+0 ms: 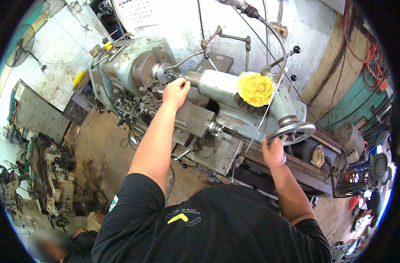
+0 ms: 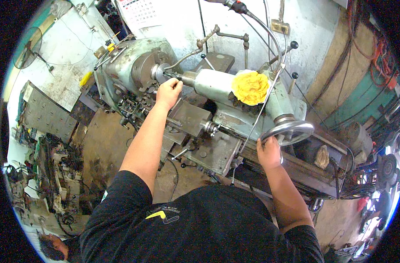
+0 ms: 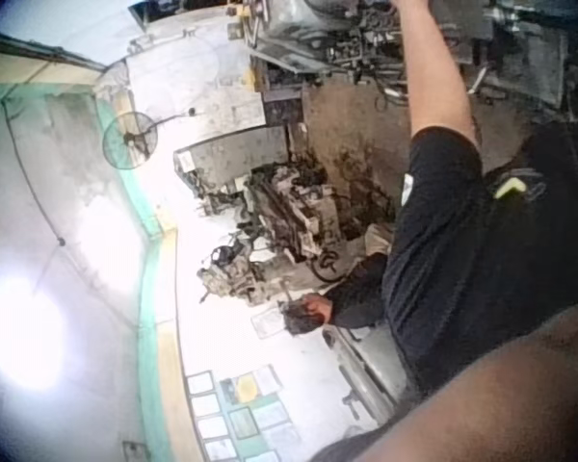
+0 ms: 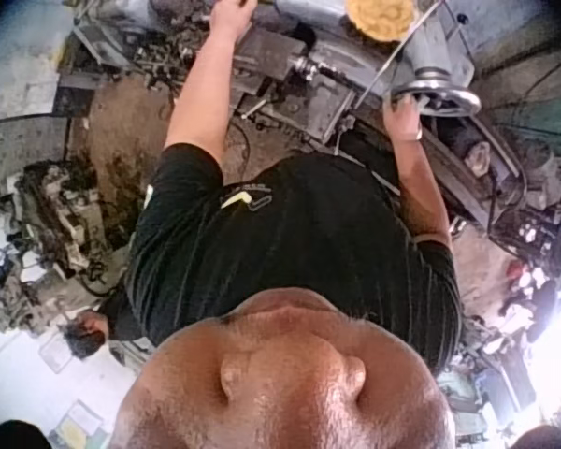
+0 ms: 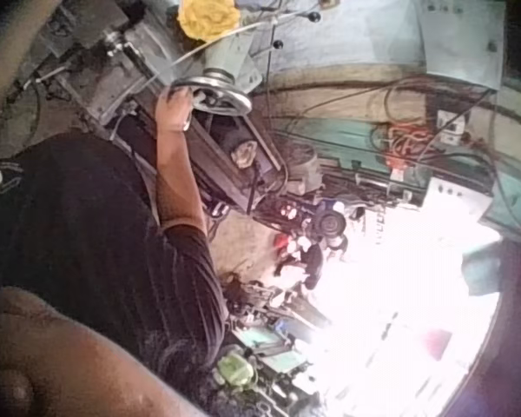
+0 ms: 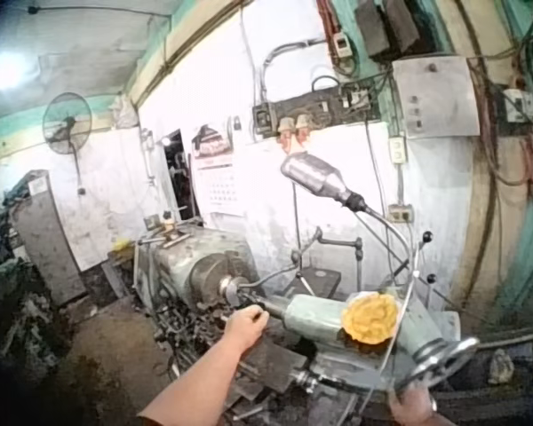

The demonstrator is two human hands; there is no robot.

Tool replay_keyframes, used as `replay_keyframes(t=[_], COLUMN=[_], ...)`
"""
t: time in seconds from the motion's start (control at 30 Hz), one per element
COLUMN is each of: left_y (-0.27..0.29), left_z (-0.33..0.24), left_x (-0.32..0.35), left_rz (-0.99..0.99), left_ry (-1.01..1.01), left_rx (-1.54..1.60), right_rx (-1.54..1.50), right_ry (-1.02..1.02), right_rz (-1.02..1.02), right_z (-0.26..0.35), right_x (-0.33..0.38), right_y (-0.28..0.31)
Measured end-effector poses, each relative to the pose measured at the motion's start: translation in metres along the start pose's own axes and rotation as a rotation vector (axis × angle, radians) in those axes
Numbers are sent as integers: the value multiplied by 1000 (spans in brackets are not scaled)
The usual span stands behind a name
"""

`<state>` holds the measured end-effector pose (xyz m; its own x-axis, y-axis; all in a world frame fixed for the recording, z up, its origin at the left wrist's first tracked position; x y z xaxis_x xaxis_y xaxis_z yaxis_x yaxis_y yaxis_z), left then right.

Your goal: The person operates a metal lathe, adjusting the tool post and tailstock while machining a cylindrical metal workpiece. They use a vernier caliper to measure the workpiece and a cloth to wipe the machine bed and workpiece.

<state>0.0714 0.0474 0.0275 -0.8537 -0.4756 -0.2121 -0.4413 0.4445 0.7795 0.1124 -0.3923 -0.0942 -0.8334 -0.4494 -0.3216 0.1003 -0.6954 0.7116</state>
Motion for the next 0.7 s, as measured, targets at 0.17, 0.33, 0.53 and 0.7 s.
replay_keyframes(t=[0.17,0.33,0.53,0.7], left_y=[-4,0,1,0], left_z=[-1,1,1,1], left_x=[2,2,2,1], left_rz=[-22,-23,-29,-48], left_ry=[-18,-14,-35,-70], left_rx=[21,11,15,28], right_rx=[-15,105,457,654], right_ry=[17,42,133,153], right_rz=[-53,46,249,335], right_z=[4,1,-12,-24], right_x=[4,2,-1,8], right_y=[4,-1,1,17])
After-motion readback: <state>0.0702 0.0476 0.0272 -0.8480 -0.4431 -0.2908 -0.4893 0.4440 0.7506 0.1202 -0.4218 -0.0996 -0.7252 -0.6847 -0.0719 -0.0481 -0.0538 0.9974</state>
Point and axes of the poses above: each hand's wrist, its own x-axis away from the middle knuckle, its own y-axis out of the back of the hand, z = x × y, the point moved 9 cm from there along -x, towards the middle knuckle, and after that the axes turned 7 degrees about z, right-handed, at the moved point
